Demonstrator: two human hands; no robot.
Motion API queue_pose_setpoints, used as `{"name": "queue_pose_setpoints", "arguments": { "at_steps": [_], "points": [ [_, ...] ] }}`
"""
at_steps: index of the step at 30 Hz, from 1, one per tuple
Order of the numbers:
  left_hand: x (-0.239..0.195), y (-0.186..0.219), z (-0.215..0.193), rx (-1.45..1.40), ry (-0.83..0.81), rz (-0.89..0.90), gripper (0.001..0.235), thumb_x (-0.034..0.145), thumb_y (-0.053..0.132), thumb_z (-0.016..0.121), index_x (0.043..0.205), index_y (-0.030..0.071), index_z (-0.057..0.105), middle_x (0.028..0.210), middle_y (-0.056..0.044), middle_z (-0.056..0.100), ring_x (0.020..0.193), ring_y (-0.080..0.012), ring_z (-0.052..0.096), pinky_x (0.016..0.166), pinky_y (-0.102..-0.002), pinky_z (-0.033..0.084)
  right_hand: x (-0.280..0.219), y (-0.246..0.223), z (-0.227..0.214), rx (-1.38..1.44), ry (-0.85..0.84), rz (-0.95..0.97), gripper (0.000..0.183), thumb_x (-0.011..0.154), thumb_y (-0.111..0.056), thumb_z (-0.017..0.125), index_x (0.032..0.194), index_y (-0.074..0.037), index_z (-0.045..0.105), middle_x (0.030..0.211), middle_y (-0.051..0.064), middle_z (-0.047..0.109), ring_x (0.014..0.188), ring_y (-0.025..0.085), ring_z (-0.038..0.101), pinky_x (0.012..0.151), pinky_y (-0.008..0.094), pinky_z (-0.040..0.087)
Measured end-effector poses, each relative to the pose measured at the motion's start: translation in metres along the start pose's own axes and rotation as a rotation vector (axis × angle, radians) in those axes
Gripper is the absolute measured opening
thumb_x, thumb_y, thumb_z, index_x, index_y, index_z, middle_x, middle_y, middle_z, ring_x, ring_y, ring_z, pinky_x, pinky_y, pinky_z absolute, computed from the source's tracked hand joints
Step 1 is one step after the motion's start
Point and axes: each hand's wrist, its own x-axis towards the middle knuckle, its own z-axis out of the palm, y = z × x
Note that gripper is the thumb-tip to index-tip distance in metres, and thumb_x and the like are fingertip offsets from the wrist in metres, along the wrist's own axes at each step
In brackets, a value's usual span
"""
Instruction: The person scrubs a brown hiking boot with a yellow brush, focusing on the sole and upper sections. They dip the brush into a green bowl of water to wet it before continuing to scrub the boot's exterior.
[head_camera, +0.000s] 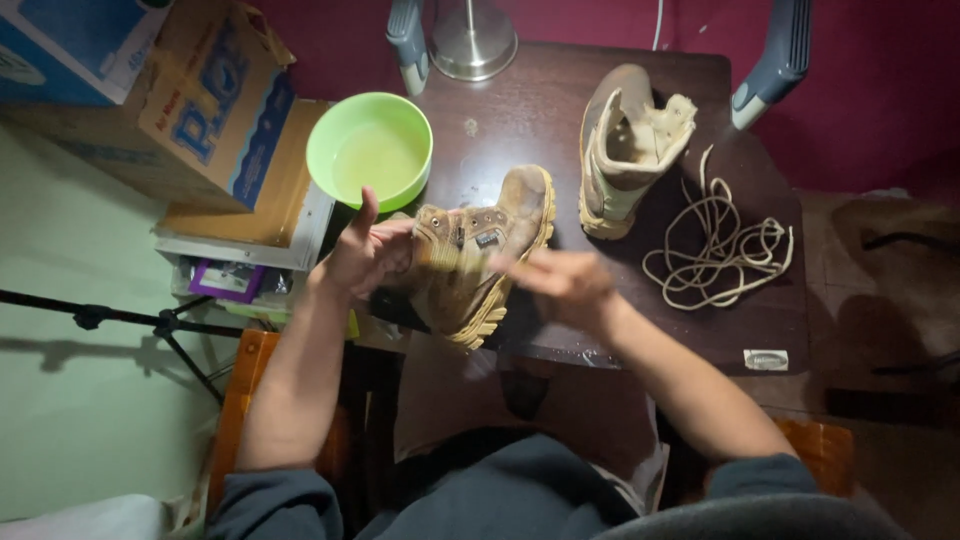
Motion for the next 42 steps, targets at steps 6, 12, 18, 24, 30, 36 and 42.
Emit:
{"name": "queue_pose_setpoints", "arguments": {
  "at_steps": [6, 12, 18, 24, 30, 36, 42],
  "points": [
    [-0.008, -0.005, -0.004, -0.087, -0.045, -0.003, 0.117, 0.087, 0.088, 0.025, 0.137, -0.014, 0.056, 0.090, -0.026, 0.073, 0.077, -0.0316, 0.074, 0.074, -0.036, 0.056, -0.004, -0.018, 0.003, -0.129, 0.027, -0.205, 0.041, 0.102, -0.023, 0.050, 0.140, -0.035, 0.063, 0.070, -0.009, 0.039, 0.045, 0.007, 0.046, 0.047, 0.017, 0.044],
    [-0.012, 0.002, 0.010, -0.019, -0.031, 0.014, 0.112, 0.092, 0.081, 0.025, 0.140, -0.015, 0.054, 0.108, -0.033, 0.071, 0.098, -0.0426, 0.073, 0.094, -0.050, 0.056, -0.027, -0.002, -0.010, -0.081, -0.059, 0.066, 0.043, 0.100, -0.020, 0.049, 0.138, -0.031, 0.066, 0.067, -0.003, 0.042, 0.046, 0.017, 0.052, 0.046, 0.030, 0.048],
    [-0.006, 0.000, 0.011, 0.104, -0.012, 0.058, 0.065, 0.099, 0.054, 0.040, 0.119, -0.006, 0.057, 0.093, -0.019, 0.062, 0.085, -0.0278, 0.063, 0.080, -0.038, 0.048, -0.042, -0.031, -0.027, 0.059, -0.185, 0.129, 0.056, 0.093, -0.019, 0.046, 0.145, -0.036, 0.057, 0.067, -0.006, 0.049, 0.052, 0.014, 0.060, 0.052, 0.027, 0.053],
    [-0.022, 0.050, 0.071, 0.439, -0.033, 0.175, 0.027, 0.101, 0.022, 0.061, 0.099, -0.003, 0.070, 0.086, -0.007, 0.068, 0.076, -0.0130, 0.055, 0.066, -0.029, 0.050, -0.094, -0.007, 0.003, -0.027, -0.174, 0.260, 0.064, 0.091, -0.028, 0.053, 0.154, -0.036, 0.047, 0.063, -0.004, 0.045, 0.050, 0.016, 0.058, 0.049, 0.031, 0.052],
    [-0.020, 0.048, 0.065, 0.475, -0.048, 0.135, 0.015, 0.098, 0.019, 0.070, 0.102, 0.005, 0.070, 0.080, 0.002, 0.066, 0.070, -0.0069, 0.054, 0.061, -0.023, 0.049, -0.073, -0.021, -0.008, 0.001, -0.062, 0.320, 0.059, 0.093, -0.011, 0.042, 0.147, -0.029, 0.059, 0.062, 0.000, 0.039, 0.047, 0.023, 0.052, 0.046, 0.031, 0.046],
    [-0.020, 0.040, 0.060, 0.485, 0.002, 0.125, 0.020, 0.094, 0.017, 0.073, 0.108, 0.002, 0.072, 0.089, -0.001, 0.071, 0.080, -0.0093, 0.061, 0.070, -0.028, 0.056, -0.069, -0.056, -0.008, 0.212, -0.096, 0.409, 0.067, 0.084, -0.009, 0.053, 0.146, -0.030, 0.059, 0.061, 0.001, 0.048, 0.052, 0.025, 0.061, 0.050, 0.035, 0.050],
    [-0.020, 0.039, 0.063, 0.519, 0.025, 0.084, 0.025, 0.093, 0.012, 0.074, 0.116, 0.002, 0.073, 0.100, -0.006, 0.077, 0.086, -0.0125, 0.066, 0.081, -0.036, 0.059, -0.076, -0.022, -0.002, -0.029, -0.070, 0.535, 0.074, 0.083, 0.000, 0.051, 0.153, -0.024, 0.052, 0.063, 0.004, 0.043, 0.052, 0.027, 0.056, 0.051, 0.037, 0.051]
  ]
}}
